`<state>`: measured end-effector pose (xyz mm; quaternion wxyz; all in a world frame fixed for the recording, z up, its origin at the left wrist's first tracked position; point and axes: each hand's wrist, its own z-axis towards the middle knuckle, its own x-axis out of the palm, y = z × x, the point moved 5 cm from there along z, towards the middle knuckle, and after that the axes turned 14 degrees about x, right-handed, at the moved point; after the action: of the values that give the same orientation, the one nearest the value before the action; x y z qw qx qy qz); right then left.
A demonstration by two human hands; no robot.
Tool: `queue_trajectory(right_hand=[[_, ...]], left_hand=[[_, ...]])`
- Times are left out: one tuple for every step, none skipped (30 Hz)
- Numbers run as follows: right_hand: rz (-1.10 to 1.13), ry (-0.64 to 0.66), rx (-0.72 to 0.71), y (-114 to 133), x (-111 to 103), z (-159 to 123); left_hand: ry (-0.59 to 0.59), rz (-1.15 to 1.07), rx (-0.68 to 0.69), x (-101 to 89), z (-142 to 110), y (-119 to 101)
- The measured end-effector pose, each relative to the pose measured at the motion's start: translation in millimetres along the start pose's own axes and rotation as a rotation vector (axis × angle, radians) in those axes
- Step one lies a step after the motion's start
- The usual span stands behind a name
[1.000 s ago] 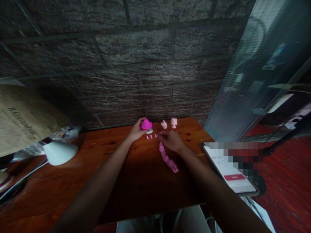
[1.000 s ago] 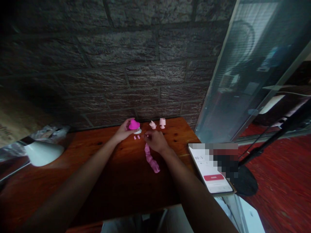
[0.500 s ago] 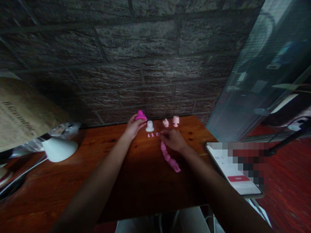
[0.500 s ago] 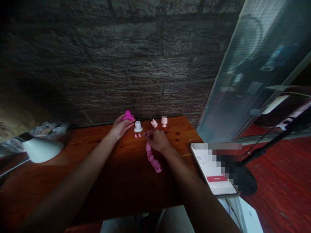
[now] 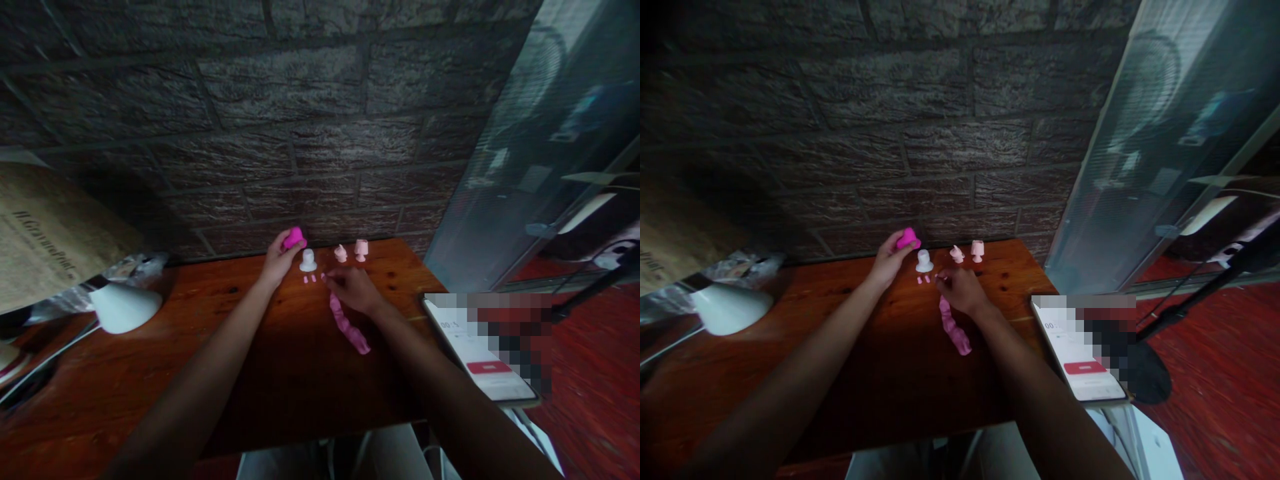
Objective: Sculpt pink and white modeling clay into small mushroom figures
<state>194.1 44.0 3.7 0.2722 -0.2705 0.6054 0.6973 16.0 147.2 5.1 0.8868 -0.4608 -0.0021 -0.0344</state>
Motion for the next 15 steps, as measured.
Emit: queue_trajectory(right_hand=[[0.000,-0.003,-0.005,0,0,0],[0.001,-0.005,-0.007,0,0,0],[0.005,-0.005,-0.008,0,-1,0],[0.009,-0.004,-0.010,1,-1,0],[0.014,-0.003,-0.010,1,-1,0],[0.018,0.001,-0.010,1,-1,0],[0.021,0.007,-0.009,1,-1,0],[0.021,0.012,-0.008,1,-1,0],[0.017,0.017,-0.006,1,0,0],[0.010,0.019,-0.001,1,0,0],[0.001,0.019,0.004,1,0,1],[-0.007,0.017,0.007,1,1,1],[-0.013,0.013,0.009,0,1,1],[-0.015,0.011,0.010,0,1,1],[-0.014,0.011,0.011,0,1,1]], left_hand=[[0.006,0.013,0.031,2.9,-1,-1],[0.007,0.008,0.052,5.5,-1,-1],[0.011,-0.006,0.066,7.9,-2,-1],[0.036,-0.009,0.075,10.9,-2,-1],[0.070,-0.001,0.078,13.7,-3,0],[0.107,0.016,0.074,16.1,-4,1],[0.143,0.038,0.063,18.1,-5,4],[0.177,0.056,0.040,19.6,-6,7],[0.186,0.066,0.019,19.7,-7,10],[0.171,0.070,0.009,18.4,-7,12],[0.130,0.071,0.026,15.8,-7,13],[0.088,0.069,0.060,12.9,-5,13],[0.054,0.063,0.094,10.3,-4,12],[0.038,0.056,0.118,8.6,-3,10],[0.031,0.049,0.134,7.4,-3,9]])
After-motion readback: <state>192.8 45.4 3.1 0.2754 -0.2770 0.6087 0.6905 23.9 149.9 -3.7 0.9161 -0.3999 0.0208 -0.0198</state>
